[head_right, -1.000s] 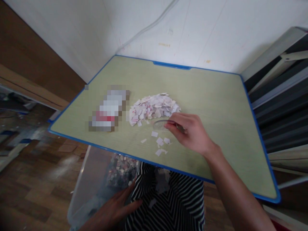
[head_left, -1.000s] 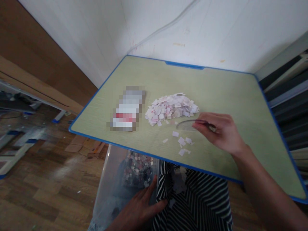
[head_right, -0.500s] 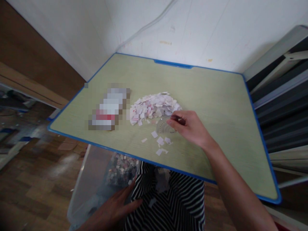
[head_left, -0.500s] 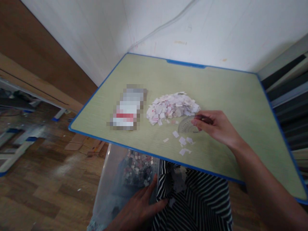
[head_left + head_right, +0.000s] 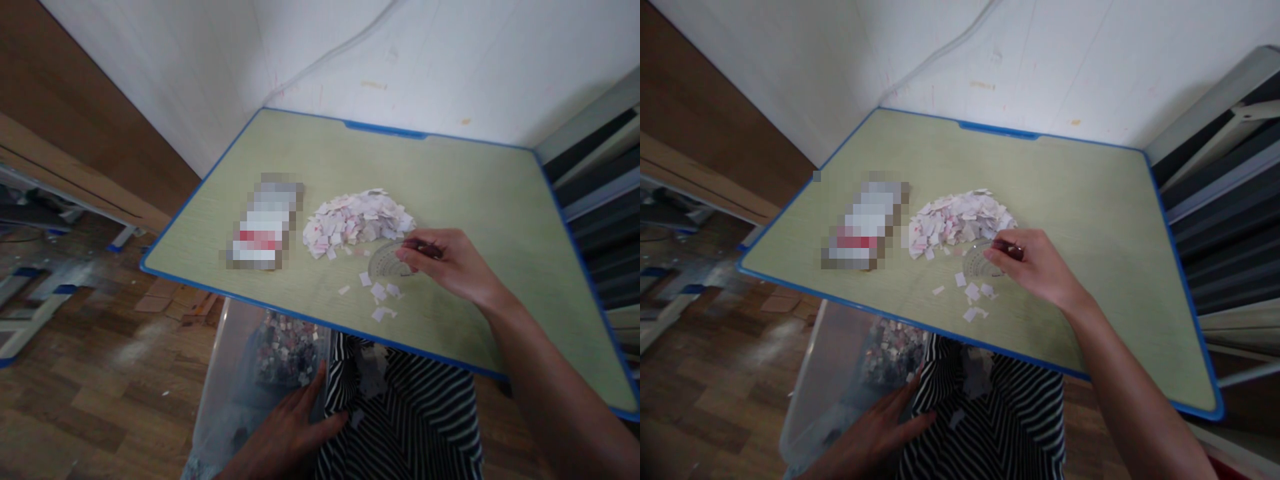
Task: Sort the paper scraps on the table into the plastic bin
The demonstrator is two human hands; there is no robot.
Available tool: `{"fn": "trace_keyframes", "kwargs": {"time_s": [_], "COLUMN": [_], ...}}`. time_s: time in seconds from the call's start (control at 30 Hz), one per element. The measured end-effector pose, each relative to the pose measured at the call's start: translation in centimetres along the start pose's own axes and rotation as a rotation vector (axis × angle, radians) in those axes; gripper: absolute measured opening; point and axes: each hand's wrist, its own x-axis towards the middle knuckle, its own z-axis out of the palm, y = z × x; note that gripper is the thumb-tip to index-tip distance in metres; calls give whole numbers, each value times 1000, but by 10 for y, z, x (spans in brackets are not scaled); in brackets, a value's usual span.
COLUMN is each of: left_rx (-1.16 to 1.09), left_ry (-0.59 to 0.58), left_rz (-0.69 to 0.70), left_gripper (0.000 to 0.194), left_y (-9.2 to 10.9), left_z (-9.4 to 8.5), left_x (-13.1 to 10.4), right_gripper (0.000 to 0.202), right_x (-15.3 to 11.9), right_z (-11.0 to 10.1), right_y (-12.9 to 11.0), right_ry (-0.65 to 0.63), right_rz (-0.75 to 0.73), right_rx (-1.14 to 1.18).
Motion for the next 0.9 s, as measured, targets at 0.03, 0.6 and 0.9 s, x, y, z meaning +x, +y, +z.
{"fn": "trace_keyframes", "kwargs": {"time_s": [0.03, 0.6, 0.9], "left_rx": [-3, -34, -16], "left_ry": [2, 15, -15], "left_rz": [-4, -17, -16], "left_gripper": [84, 83, 86], "left_y": [0, 0, 0], "left_z": [1, -3, -3], "left_x": [0, 0, -2], "right_gripper": [34, 26, 28], "right_x": [0, -1, 1], "right_z": [1, 4, 15], "right_y": [0, -2, -3], "right_ry": [-8, -74, -138], "right_rz": [-2, 33, -56], "right_rx": [-1, 6, 24]}}
